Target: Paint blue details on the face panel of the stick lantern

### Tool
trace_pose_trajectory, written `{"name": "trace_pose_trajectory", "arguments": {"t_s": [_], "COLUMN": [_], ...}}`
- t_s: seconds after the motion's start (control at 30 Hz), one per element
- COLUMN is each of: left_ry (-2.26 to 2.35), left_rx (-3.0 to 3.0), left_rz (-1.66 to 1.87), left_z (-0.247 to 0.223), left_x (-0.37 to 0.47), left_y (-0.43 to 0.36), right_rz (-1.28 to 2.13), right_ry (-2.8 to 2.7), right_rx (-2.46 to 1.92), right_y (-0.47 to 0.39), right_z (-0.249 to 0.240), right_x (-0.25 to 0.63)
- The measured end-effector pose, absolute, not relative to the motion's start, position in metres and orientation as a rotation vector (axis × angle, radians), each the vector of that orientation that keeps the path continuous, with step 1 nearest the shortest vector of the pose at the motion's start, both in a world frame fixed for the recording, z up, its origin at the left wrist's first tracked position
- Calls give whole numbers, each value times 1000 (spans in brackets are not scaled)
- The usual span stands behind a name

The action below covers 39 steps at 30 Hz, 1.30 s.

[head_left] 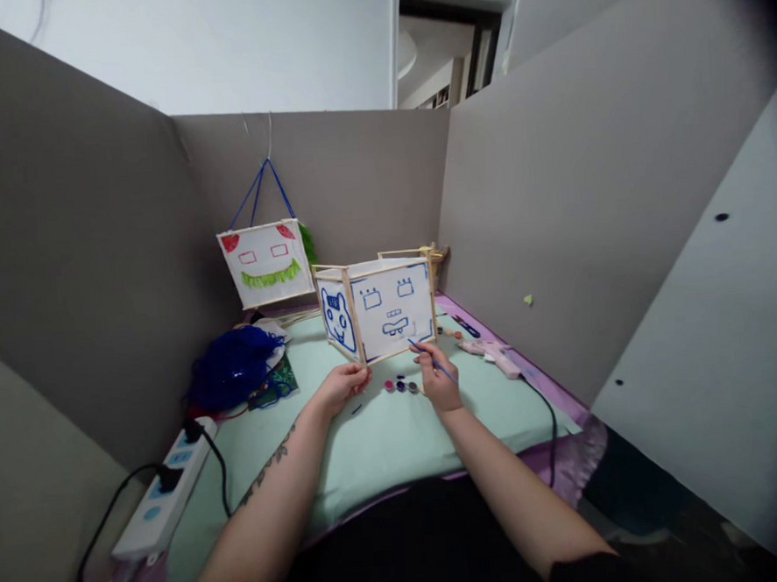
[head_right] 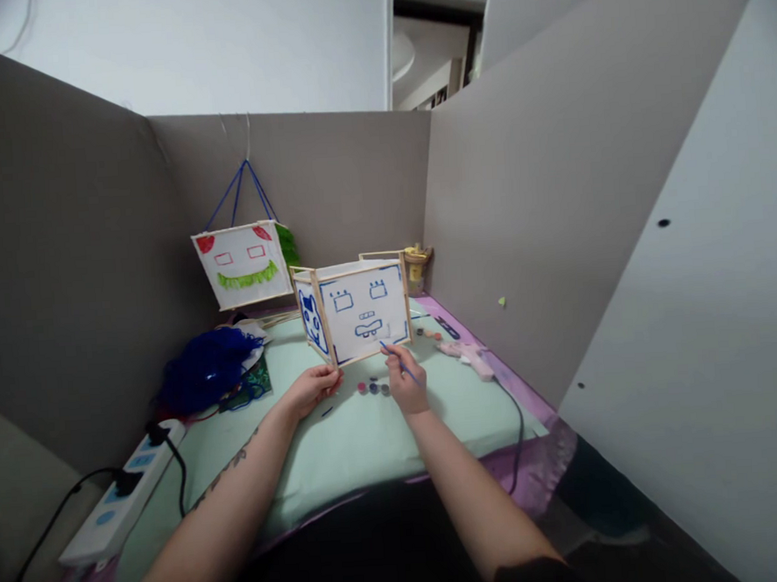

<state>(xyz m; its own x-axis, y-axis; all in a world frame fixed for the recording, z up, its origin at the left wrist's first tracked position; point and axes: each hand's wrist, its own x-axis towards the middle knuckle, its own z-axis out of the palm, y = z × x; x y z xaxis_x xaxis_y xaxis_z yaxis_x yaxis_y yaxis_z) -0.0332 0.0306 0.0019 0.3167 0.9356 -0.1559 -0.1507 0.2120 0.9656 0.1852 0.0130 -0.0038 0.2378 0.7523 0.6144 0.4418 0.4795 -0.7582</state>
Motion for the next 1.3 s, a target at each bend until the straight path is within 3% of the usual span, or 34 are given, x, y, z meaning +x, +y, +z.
{"name": "trace_pose_trajectory", "arguments": {"t_s": [1.3], "left_ry": [931], "left_rx": [1079], "left_rz": [932], "left_z": [-2], "left_x": [-34], "left_y": [33], "right_rz": [298], "right_ry": [-1337], "right_rx": [-1155], "right_y": [17], "right_z": [-7], "right_x": [187]}}
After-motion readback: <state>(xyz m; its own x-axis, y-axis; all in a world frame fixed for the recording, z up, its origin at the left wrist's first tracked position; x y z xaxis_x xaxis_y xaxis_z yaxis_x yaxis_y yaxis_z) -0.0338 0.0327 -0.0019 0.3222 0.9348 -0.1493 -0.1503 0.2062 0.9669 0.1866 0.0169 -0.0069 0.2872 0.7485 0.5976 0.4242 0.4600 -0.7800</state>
